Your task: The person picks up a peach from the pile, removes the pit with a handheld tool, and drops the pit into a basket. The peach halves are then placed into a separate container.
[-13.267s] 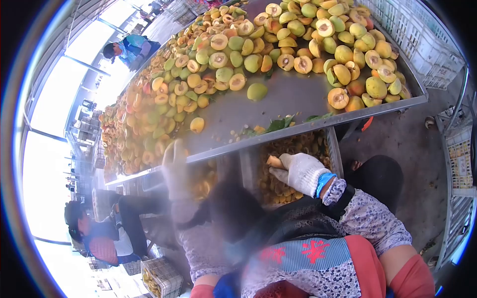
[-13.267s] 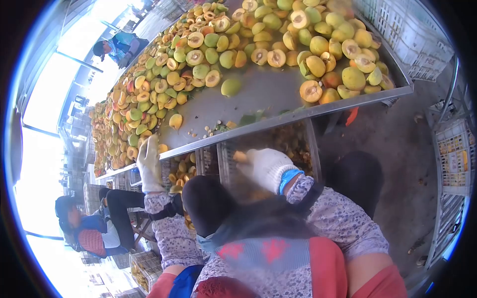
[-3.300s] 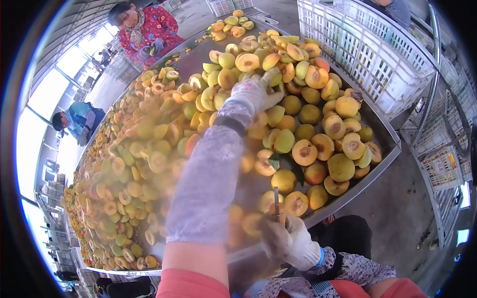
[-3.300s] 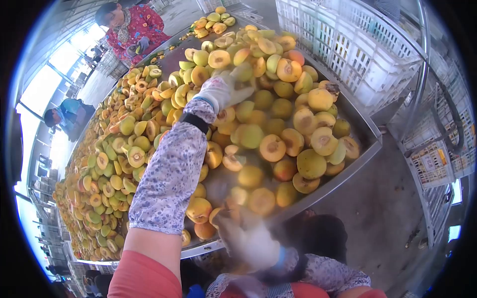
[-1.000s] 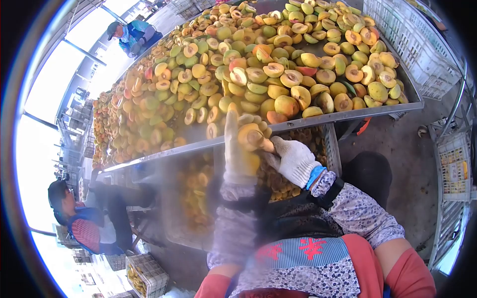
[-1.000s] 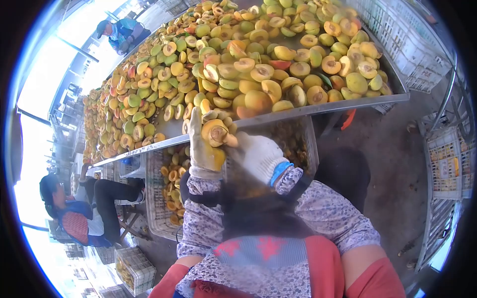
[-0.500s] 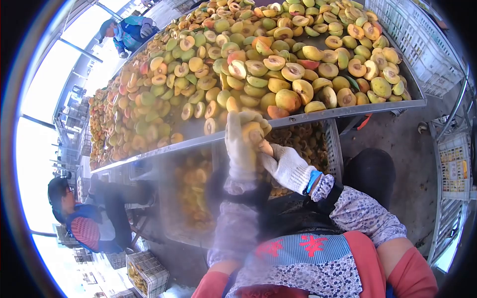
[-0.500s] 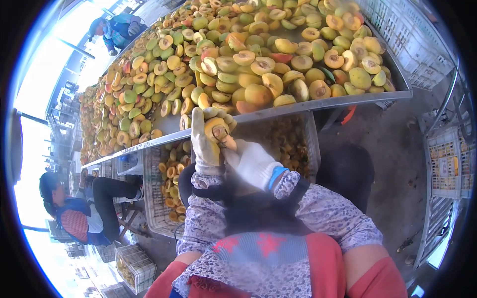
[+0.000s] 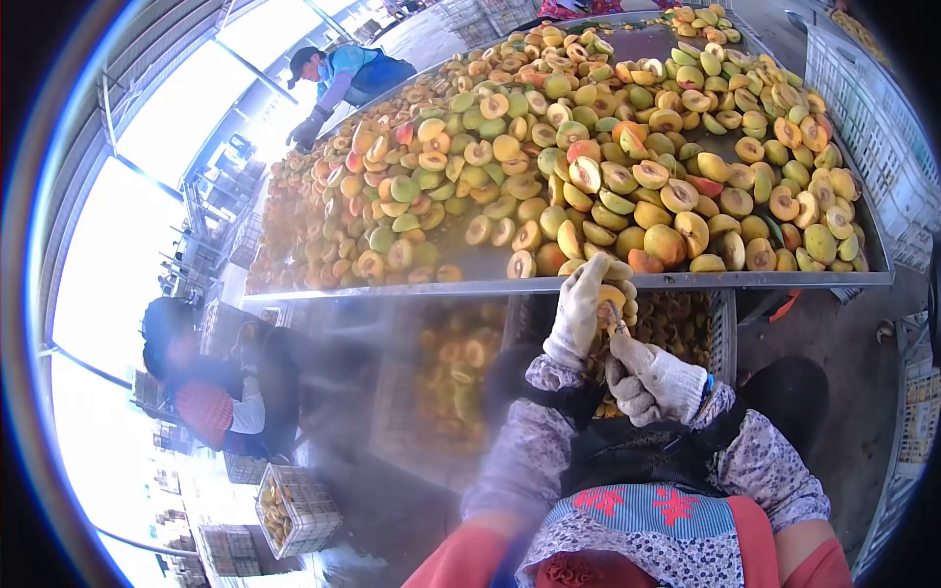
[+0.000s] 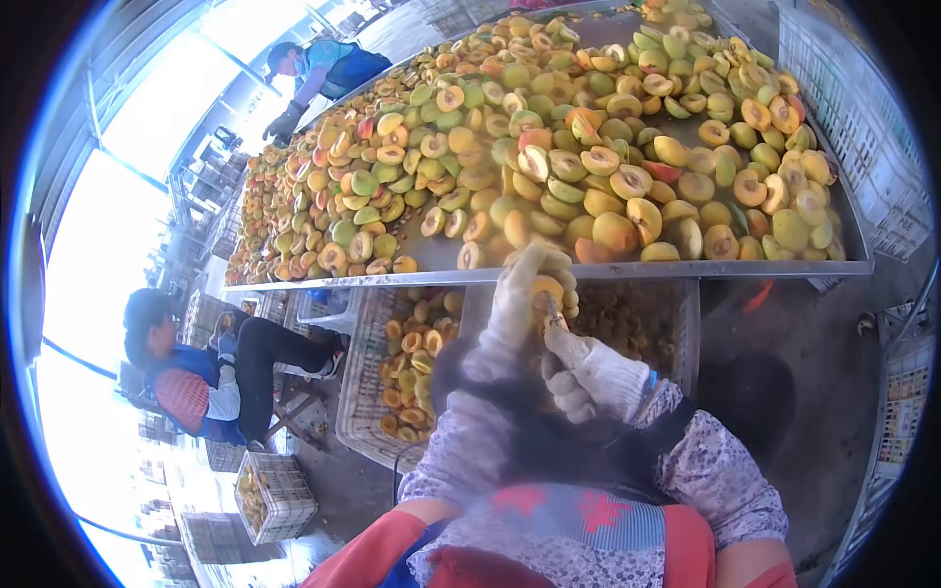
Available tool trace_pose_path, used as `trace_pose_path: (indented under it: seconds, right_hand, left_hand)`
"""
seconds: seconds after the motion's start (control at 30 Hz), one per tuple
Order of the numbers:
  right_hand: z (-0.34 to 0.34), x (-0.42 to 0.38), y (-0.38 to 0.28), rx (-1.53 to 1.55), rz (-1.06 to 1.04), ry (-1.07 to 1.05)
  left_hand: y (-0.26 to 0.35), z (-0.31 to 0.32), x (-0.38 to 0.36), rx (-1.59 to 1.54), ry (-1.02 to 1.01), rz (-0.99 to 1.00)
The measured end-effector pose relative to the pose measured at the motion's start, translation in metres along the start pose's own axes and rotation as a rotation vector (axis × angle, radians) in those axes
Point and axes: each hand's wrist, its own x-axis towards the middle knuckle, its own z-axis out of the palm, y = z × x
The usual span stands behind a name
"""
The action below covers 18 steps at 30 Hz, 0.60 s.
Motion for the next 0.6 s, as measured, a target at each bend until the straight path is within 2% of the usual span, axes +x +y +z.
trace_pose_path:
  seconds: [0.03,0.07,0.1,0.13,0.17,0.23,0.33,0.37,0.4,0.43,0.5,0.53,0.57,0.6]
  right_hand:
    - [-0.001,-0.001,-0.001,-0.002,0.002,-0.003]
    - [-0.003,-0.001,-0.003,-0.130,0.002,0.070]
    - [-0.004,-0.002,-0.005,-0.259,0.004,0.144]
    - [-0.002,-0.003,-0.006,-0.263,0.017,0.155]
    - [-0.002,-0.003,-0.003,-0.260,0.023,0.159]
    - [0.000,-0.004,0.001,-0.007,0.019,0.027]
    - [0.001,-0.008,0.000,0.022,0.005,0.020]
    - [0.001,-0.007,-0.001,0.023,0.018,0.030]
    - [0.001,-0.008,-0.003,-0.135,0.007,0.140]
    - [0.001,-0.006,0.001,-0.353,-0.127,0.258]
    - [-0.003,-0.007,0.002,-0.426,-0.135,0.275]
    - [-0.005,-0.011,0.000,-0.419,-0.134,0.287]
    - [-0.007,-0.014,-0.003,-0.255,-0.041,0.135]
    - [-0.009,-0.017,-0.003,-0.089,0.048,-0.020]
  left_hand:
    - [0.002,-0.002,0.001,0.014,-0.042,-0.057]
    - [0.002,-0.003,0.001,0.074,-0.019,-0.090]
    - [0.001,-0.004,0.001,0.071,-0.013,-0.089]
    - [-0.004,-0.004,0.003,0.123,0.002,-0.084]
    - [-0.009,-0.005,0.004,0.176,0.013,-0.083]
    - [-0.008,0.003,0.002,0.068,0.047,-0.083]
    - [-0.018,0.007,0.000,-0.056,-0.018,0.160]
    - [-0.018,0.009,0.000,-0.071,0.002,0.092]
    - [-0.017,0.011,0.000,-0.027,0.025,0.070]
    - [-0.016,0.013,0.000,0.017,0.049,0.049]
    - [-0.019,0.016,0.001,0.052,0.100,0.025]
    - [-0.019,0.015,0.000,0.031,0.055,-0.007]
    - [-0.018,0.012,-0.002,0.011,0.009,-0.037]
    - [-0.019,0.012,-0.008,-0.138,-0.067,-0.069]
